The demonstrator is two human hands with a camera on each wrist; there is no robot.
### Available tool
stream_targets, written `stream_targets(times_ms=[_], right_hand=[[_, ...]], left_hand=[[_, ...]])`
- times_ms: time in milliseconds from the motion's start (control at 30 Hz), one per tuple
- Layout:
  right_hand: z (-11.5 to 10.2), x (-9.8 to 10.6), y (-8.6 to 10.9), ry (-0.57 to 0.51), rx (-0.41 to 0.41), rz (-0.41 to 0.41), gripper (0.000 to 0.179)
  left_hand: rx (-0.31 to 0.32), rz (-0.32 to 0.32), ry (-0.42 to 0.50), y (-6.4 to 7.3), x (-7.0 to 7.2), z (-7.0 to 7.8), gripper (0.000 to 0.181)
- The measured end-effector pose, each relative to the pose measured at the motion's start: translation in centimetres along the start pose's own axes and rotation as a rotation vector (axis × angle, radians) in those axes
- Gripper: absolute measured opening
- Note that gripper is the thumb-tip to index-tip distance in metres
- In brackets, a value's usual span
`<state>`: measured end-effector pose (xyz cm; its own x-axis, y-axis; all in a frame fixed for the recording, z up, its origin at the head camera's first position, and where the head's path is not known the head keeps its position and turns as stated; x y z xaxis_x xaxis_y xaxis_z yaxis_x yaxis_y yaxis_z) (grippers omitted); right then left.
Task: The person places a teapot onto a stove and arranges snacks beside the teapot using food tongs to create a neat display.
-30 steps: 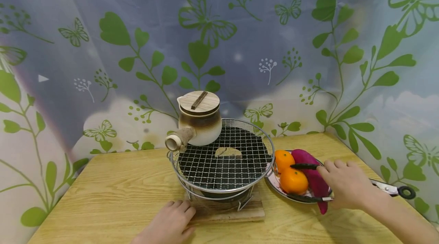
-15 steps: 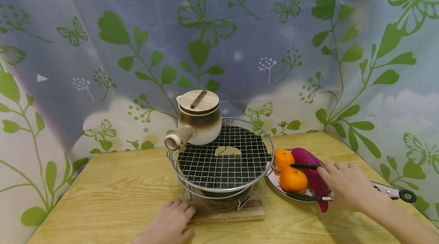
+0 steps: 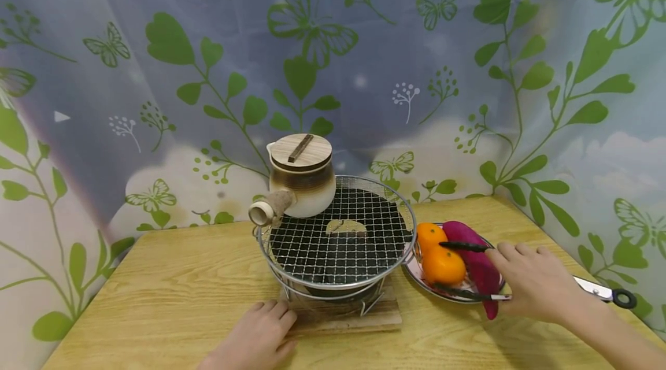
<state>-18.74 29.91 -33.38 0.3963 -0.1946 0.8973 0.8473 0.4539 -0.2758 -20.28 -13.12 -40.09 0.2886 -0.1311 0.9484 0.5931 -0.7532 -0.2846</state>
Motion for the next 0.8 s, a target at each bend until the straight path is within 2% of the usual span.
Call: stream_targets(times_ms=[200, 500, 800], right_hand=[[0.5, 0.4, 0.0, -0.009, -0.035, 0.025, 0.079], [1.2, 1.0, -0.1, 0.008, -0.032, 0.075, 0.076], [2.2, 2.5, 0.0, 0.031, -0.116, 0.072, 0.074]], left_hand=[[0.006, -0.017, 0.005, 0.0, 0.1, 0.1, 0.024], [0.014, -0.006, -0.001, 0.0, 0.1, 0.0, 0.025], [0.018, 0.019, -0.010, 0.2, 0.1, 0.1, 0.025]])
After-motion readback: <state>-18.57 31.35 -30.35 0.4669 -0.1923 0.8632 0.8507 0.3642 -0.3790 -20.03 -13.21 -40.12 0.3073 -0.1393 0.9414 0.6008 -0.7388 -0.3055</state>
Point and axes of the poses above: each hand's wrist, its own y-axis away from the middle knuckle, its own x-axis out of the back of the hand, z = x × y, the point moved 2 cm from there along -y, towards the middle knuckle, and after that the axes turned 3 degrees about y, right-handed, at the moved point
